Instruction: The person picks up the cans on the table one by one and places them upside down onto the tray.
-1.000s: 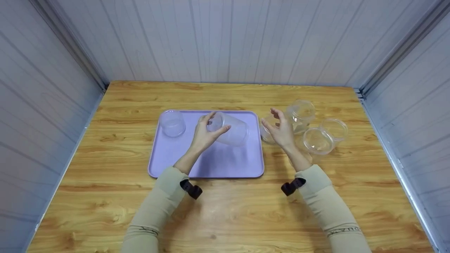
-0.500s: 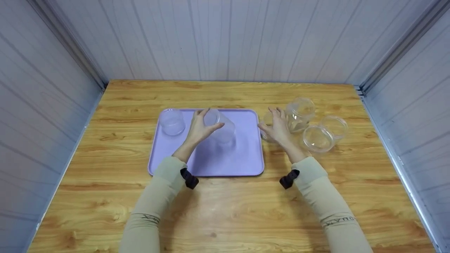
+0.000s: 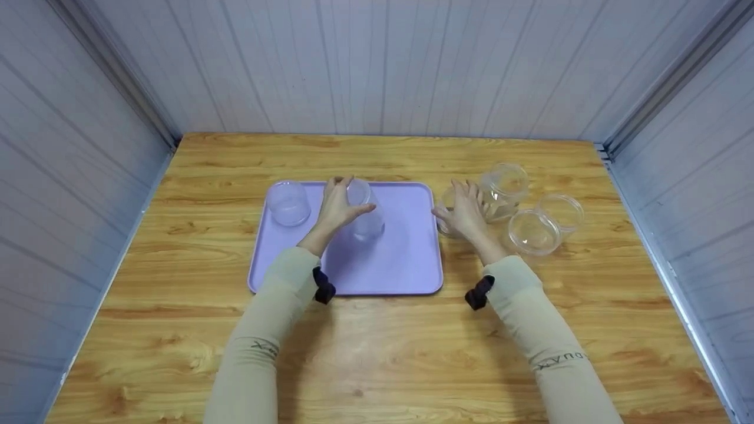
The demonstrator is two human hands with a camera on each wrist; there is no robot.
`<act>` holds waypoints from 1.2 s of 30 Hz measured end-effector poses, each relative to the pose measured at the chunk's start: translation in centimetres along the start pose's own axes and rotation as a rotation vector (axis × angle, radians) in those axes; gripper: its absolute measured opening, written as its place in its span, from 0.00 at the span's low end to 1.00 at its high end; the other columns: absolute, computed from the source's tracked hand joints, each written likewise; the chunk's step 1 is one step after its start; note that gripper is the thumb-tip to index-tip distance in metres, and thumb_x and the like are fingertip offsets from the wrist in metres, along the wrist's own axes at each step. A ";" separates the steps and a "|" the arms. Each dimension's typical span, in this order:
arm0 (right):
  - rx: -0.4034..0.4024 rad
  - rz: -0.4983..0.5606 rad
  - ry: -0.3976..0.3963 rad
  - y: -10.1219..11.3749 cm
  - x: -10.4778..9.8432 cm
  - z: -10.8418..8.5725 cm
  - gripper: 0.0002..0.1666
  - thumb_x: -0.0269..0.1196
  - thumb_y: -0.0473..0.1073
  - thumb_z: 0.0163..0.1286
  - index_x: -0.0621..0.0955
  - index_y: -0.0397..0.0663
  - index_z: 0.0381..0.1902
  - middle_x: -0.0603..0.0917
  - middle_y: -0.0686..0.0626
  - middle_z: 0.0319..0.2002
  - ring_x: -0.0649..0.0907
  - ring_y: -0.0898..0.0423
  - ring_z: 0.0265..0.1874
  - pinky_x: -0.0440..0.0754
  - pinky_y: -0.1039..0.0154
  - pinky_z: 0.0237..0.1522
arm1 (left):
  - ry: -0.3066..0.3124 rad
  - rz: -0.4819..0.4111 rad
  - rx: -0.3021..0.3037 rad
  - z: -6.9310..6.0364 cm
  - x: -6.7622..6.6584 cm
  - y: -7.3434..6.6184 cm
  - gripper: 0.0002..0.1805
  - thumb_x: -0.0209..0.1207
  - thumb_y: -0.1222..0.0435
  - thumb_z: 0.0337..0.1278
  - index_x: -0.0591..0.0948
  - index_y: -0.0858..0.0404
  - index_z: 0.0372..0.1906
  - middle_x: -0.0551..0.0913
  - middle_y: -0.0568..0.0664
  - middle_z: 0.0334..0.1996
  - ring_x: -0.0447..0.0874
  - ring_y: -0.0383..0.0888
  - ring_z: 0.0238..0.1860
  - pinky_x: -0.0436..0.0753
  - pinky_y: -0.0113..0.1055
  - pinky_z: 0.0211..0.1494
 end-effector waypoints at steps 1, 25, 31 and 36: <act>0.007 -0.006 0.004 -0.1 0.0 0.0 0.46 0.62 0.54 0.56 0.56 0.41 0.65 0.50 0.33 0.63 0.49 0.37 0.62 0.46 0.39 0.58 | 0.000 0.007 -0.003 0.1 0.0 0.0 0.45 0.67 0.55 0.39 0.60 0.68 0.63 0.59 0.61 0.58 0.56 0.53 0.60 0.60 0.40 0.61; 0.151 -0.047 0.175 -0.9 0.1 1.5 0.50 0.65 0.53 0.53 0.53 0.43 0.66 0.48 0.30 0.63 0.50 0.34 0.62 0.54 0.36 0.55 | 0.002 0.188 -0.059 2.9 0.3 0.3 0.45 0.69 0.57 0.35 0.62 0.66 0.63 0.59 0.61 0.58 0.55 0.55 0.59 0.62 0.47 0.58; 0.165 -0.068 0.191 -1.0 0.2 1.6 0.50 0.64 0.52 0.54 0.53 0.41 0.66 0.51 0.30 0.62 0.52 0.33 0.61 0.56 0.40 0.56 | 0.004 0.222 -0.072 3.3 0.4 0.3 0.44 0.68 0.57 0.35 0.63 0.66 0.62 0.60 0.61 0.58 0.56 0.55 0.59 0.63 0.46 0.58; 0.155 -0.072 0.185 -0.9 0.0 1.8 0.49 0.65 0.51 0.54 0.53 0.40 0.66 0.52 0.29 0.62 0.51 0.34 0.61 0.54 0.40 0.58 | 0.011 0.232 -0.064 3.6 0.3 0.0 0.45 0.69 0.57 0.35 0.63 0.66 0.62 0.61 0.62 0.57 0.57 0.55 0.58 0.64 0.46 0.57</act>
Point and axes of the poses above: each hand's wrist, its own z-axis towards the middle knuckle, its own x-axis out of the palm, y = z × x, the point moved 4 cm from there along z, towards the middle knuckle
